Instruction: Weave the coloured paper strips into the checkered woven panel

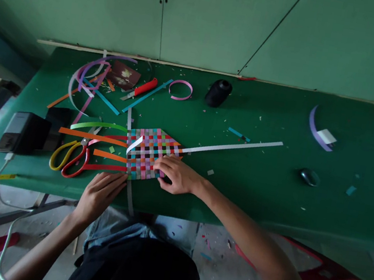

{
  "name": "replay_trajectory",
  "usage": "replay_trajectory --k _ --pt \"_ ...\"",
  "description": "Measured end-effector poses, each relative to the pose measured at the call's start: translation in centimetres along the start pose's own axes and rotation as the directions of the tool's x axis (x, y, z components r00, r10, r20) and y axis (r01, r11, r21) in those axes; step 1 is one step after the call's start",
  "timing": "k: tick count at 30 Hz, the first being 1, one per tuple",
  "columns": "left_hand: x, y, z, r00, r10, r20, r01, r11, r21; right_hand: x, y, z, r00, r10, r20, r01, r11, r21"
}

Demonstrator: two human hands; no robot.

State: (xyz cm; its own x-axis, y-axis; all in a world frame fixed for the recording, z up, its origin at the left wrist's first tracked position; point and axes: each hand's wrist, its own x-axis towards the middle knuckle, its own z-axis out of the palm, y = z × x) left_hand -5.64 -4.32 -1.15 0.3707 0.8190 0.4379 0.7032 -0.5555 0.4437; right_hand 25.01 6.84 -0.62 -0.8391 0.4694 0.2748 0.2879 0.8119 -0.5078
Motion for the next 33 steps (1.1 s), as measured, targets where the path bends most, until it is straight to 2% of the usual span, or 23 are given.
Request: replay_trajectory --k 7,15,23,25,28,30,31,32,33 --pt "1.0 0.6 1.0 0.994 -0.072 -0.086 0.066 0.996 -0.066 -1.9 -0.7 0.6 0.985 0.096 -0.141 -0.094 0.995 0.024" --pt "1.6 0.1 0.0 0.998 -0.030 0.062 0.034 0.998 -0.056 -2.1 -0.5 0.7 0.978 0.151 -0.145 -0.137 0.985 0.103" --pt "2.8 -0.1 -1.0 0.969 0.023 0.246 -0.022 1.000 -0.008 -2.0 -0.7 0.6 0.982 0.139 -0.130 -0.131 0.989 0.070" --pt "2.9 0.2 -0.8 0.973 -0.012 0.230 0.016 1.000 -0.018 -1.9 -0.8 0.5 0.984 0.127 -0.128 -0.122 0.991 0.046" --pt "2.1 1.6 -0.5 0.985 -0.161 0.062 0.163 0.986 -0.035 -2.3 -1.7 0.6 0.984 0.122 -0.129 -0.123 0.992 -0.002" --pt "0.7 3.0 -0.7 0.944 -0.326 -0.042 0.323 0.944 -0.059 -3.0 -2.8 0.8 0.987 0.117 -0.114 -0.123 0.992 -0.039" --pt "-0.1 3.7 -0.8 0.902 -0.429 -0.046 0.425 0.902 -0.082 -3.4 -3.4 0.9 0.989 0.112 -0.098 -0.118 0.991 -0.061" --pt "-0.9 4.3 -1.1 0.850 -0.527 0.006 0.525 0.845 -0.104 -3.9 -4.1 1.1 0.992 0.102 -0.080 -0.109 0.990 -0.084" --pt "-1.8 4.9 -1.3 0.769 -0.634 0.078 0.639 0.760 -0.120 -4.5 -4.7 1.2 0.993 0.096 -0.068 -0.103 0.989 -0.106"
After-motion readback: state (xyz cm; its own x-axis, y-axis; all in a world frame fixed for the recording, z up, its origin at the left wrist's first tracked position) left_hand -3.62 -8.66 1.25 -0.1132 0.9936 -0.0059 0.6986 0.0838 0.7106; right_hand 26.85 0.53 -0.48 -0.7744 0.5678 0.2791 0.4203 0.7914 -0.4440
